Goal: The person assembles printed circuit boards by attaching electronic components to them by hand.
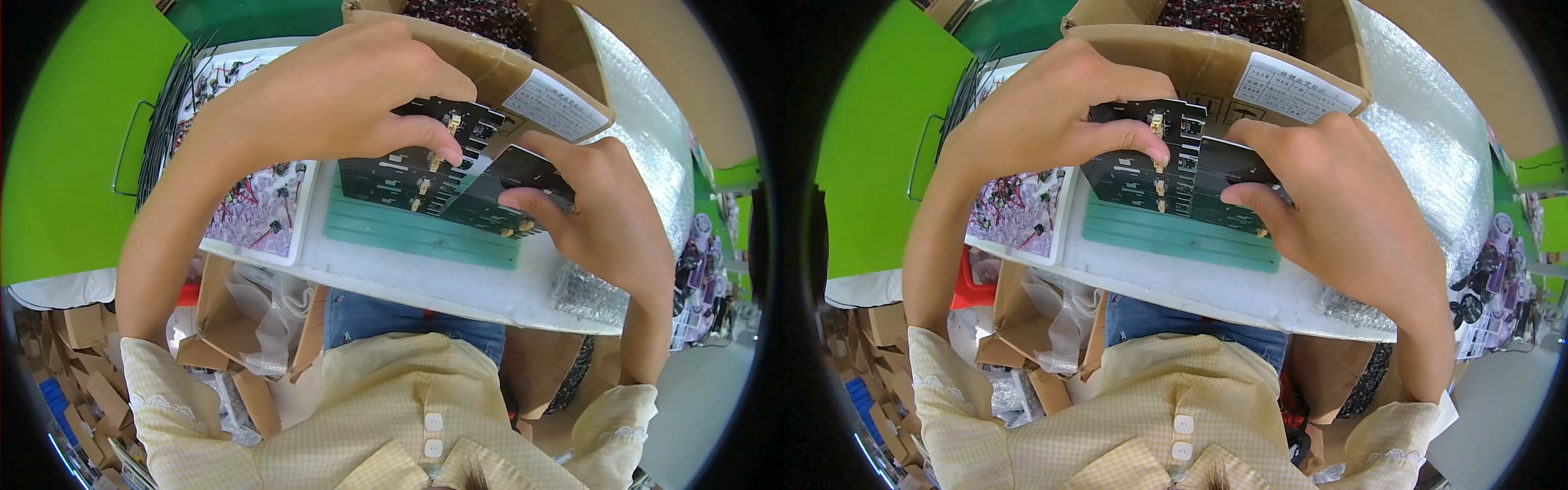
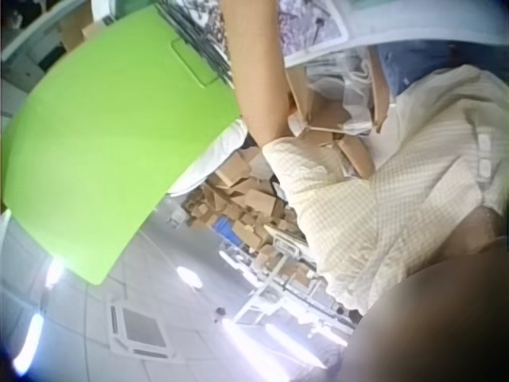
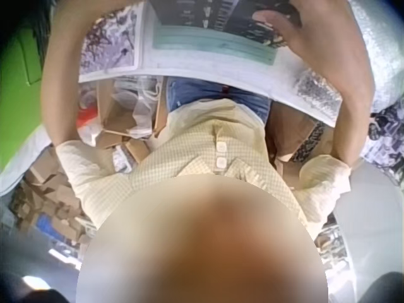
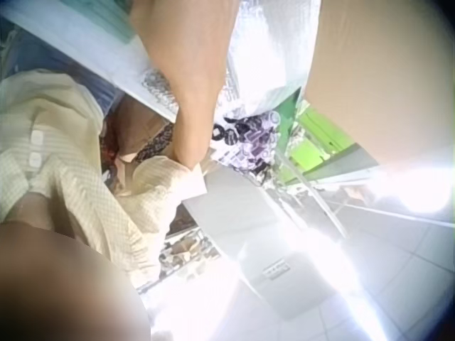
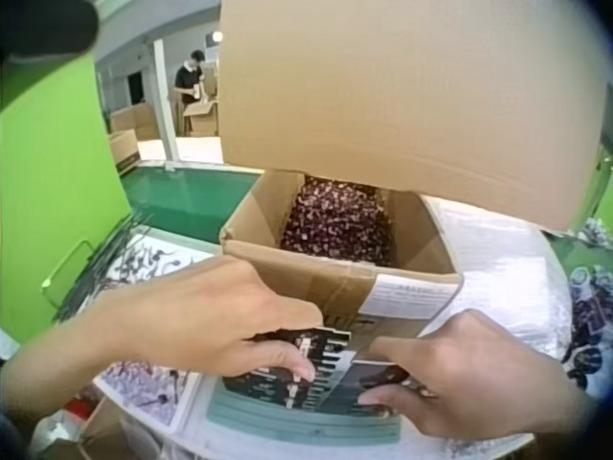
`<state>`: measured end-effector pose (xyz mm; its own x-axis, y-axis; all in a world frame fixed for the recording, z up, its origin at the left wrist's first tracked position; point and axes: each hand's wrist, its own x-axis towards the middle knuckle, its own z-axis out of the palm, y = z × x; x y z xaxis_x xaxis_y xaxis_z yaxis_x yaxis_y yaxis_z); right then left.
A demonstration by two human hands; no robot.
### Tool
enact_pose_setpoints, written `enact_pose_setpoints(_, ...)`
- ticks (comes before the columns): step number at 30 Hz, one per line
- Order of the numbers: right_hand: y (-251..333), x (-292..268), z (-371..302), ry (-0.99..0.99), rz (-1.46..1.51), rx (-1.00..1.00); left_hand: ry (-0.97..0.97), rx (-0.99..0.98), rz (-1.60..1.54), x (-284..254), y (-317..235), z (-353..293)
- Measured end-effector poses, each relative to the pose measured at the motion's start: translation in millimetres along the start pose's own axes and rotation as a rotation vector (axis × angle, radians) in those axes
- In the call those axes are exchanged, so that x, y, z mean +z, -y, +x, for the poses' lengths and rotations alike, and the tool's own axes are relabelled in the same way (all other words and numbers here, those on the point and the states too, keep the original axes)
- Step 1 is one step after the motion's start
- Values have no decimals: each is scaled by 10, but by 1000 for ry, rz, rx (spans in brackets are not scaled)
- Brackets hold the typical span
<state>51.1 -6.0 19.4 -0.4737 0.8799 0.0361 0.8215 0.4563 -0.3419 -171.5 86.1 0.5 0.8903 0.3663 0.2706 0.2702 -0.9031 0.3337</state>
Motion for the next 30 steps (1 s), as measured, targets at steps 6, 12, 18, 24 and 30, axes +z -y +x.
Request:
enact_pose_setpoints(6,-46,-55,77,-39,-72,-79,-94,29,40,22,103,29)
enact_pose_setpoints(12,-102,-39,82,34,-6,-66,24,9,-110,-5,-20,-51)
enact_pose_setpoints(18,110,102,-148,57,20,53,167,-163,135,1,-257,-161)
enact_pose_setpoints(24,541,643,-785,-138,-306,-138,-24,80,499,430,-985,-841)
enact_pose_setpoints(30,687,1010,-1024,-228,-473,-169,-61,17,547,775,-1241,-1122)
